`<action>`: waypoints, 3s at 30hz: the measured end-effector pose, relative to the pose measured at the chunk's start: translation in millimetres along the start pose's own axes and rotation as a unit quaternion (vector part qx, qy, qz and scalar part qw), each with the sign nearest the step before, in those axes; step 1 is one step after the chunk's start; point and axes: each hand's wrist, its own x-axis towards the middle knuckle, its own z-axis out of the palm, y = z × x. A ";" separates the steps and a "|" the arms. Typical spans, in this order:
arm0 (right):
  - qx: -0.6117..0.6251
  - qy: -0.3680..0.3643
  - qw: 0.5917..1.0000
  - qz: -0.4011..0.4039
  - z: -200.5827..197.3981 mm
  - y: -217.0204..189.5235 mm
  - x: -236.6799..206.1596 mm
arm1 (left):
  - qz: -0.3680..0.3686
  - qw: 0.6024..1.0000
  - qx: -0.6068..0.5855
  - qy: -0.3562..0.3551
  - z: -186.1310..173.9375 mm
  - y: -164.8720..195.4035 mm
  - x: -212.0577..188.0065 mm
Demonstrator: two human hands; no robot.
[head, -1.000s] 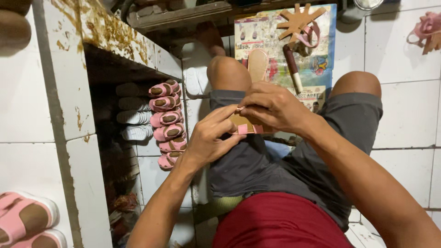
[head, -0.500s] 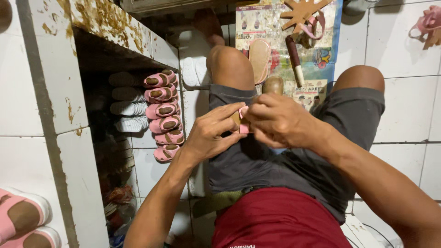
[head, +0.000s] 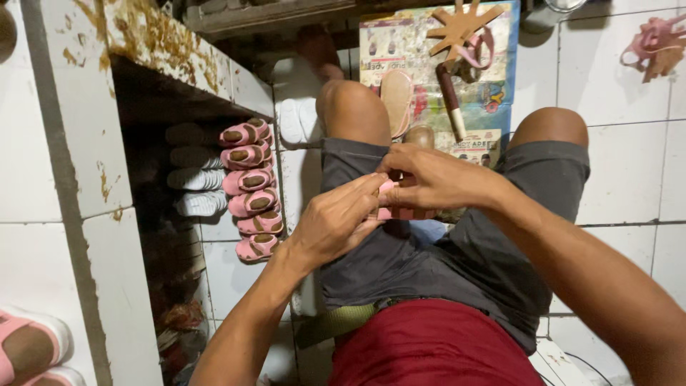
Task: The person sits on the floor assembling a pink sandal: they pull and press the pink upper over a wooden shoe last, tap and seat the upper with a wooden mallet, turn the sandal to work different sides, and set the finished sandal down with a stack of completed pink sandals nearby.
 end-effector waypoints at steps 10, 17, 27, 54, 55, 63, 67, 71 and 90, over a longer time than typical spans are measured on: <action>0.267 0.468 0.842 0.020 40.1 -13.3 -26.9 | -0.015 0.961 0.046 0.274 27.7 10.6 5.1; 0.494 0.324 0.806 -0.023 80.2 -16.8 -28.3 | -0.106 0.931 -0.147 0.317 74.7 41.5 22.0; 0.649 0.214 0.728 -0.053 61.6 -14.9 -45.7 | -0.202 0.811 -0.529 0.147 48.8 17.3 28.4; 0.310 0.261 0.911 -0.079 43.3 -0.5 26.5 | -0.257 0.820 -0.507 0.066 -11.0 -39.7 40.2; 0.351 0.261 0.895 -0.089 41.3 -1.9 29.4 | -0.252 0.855 -0.446 0.086 -9.4 -39.7 39.0; 0.295 0.291 0.908 -0.061 41.3 -4.4 39.8 | -0.213 0.906 -0.318 0.180 -1.9 -19.1 21.8; 0.111 0.305 0.935 -0.146 33.7 -14.2 27.5 | -0.278 0.901 -0.265 0.202 -8.3 -15.9 19.4; 0.227 0.269 0.926 -0.135 24.7 -30.7 20.3 | -0.253 0.921 -0.179 0.237 1.1 -10.6 20.6; -0.211 0.413 0.866 0.187 -39.3 80.9 9.7 | -0.157 0.443 -0.867 0.166 -12.3 -22.1 27.1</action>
